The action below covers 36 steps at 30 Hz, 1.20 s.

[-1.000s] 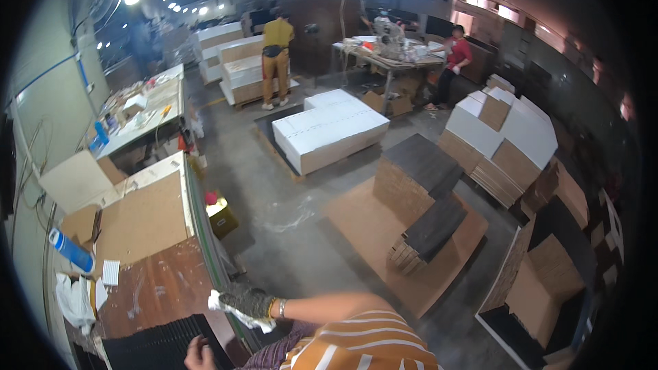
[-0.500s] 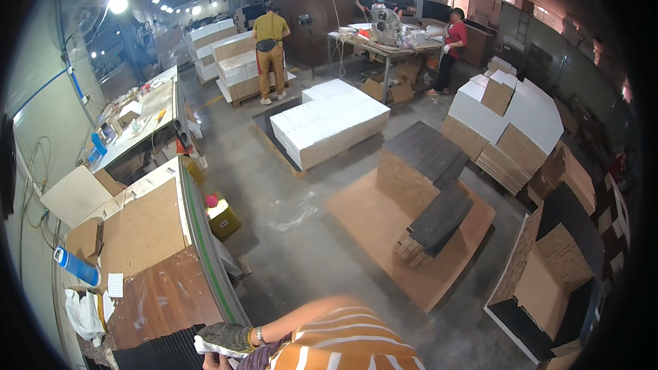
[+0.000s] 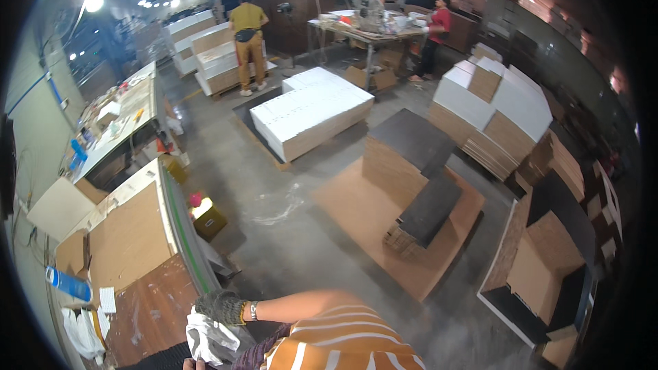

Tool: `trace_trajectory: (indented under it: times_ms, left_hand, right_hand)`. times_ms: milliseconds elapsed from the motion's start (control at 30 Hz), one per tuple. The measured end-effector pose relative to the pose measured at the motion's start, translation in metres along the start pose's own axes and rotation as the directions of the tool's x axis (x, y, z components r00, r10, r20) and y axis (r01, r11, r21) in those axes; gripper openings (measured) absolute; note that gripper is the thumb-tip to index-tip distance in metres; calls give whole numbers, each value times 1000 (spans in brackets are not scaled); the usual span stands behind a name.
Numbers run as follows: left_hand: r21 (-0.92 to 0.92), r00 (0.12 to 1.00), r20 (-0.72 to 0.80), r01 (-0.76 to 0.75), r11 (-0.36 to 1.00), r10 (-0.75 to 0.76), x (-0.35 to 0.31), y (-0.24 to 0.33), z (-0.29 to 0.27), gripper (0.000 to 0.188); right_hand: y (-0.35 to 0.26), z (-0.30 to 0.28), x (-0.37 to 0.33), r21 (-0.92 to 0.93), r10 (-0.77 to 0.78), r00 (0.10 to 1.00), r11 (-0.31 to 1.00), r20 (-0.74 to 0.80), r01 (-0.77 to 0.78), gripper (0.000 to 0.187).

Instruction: The person wipes a stack of black slatted panels on a workbench using a sponge and a white cloth. They repeatedly rub the panels and wipe them down, occasionally adjusting their position on the table.

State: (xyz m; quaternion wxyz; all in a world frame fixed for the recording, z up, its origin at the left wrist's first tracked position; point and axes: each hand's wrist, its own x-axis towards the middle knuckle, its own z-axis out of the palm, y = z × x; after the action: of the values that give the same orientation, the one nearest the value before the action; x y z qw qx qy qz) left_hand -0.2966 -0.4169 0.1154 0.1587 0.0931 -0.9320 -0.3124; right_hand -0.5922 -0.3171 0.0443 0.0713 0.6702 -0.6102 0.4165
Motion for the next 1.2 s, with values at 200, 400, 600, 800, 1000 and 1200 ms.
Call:
trace_trajectory:
  times_ms: [200, 400, 600, 800, 1000, 1200]
  left_hand:
    - [-169, 989, -77, 110, 979, -125, 43, -25, 10, 63]
    - [-123, 983, -123, -151, 981, 136, 96, -47, 66, 70]
    - [-213, 904, 308, -240, 947, 298, 156, -53, 107, 41]
    - [-287, 743, 145, -601, 746, 653, 171, -81, 133, 41]
    - [-123, 863, 480, -114, 986, 160, 140, -76, 126, 66]
    - [-273, 994, 95, 84, 958, -61, 77, 5, 95, 73]
  right_hand:
    - [21, -37, -7, -227, 256, 957, 949, 140, -220, 38]
    - [6, -109, -43, 170, 518, 853, 848, -66, -502, 41]
    - [-42, -163, -87, 347, 752, 659, 621, -12, -703, 73]
    - [-35, -184, -117, 140, 779, 590, 622, -210, -771, 40]
    - [-14, -155, -120, 123, 684, 656, 716, -319, -687, 28]
    - [-15, -112, -78, 59, 352, 923, 936, -153, -347, 36]
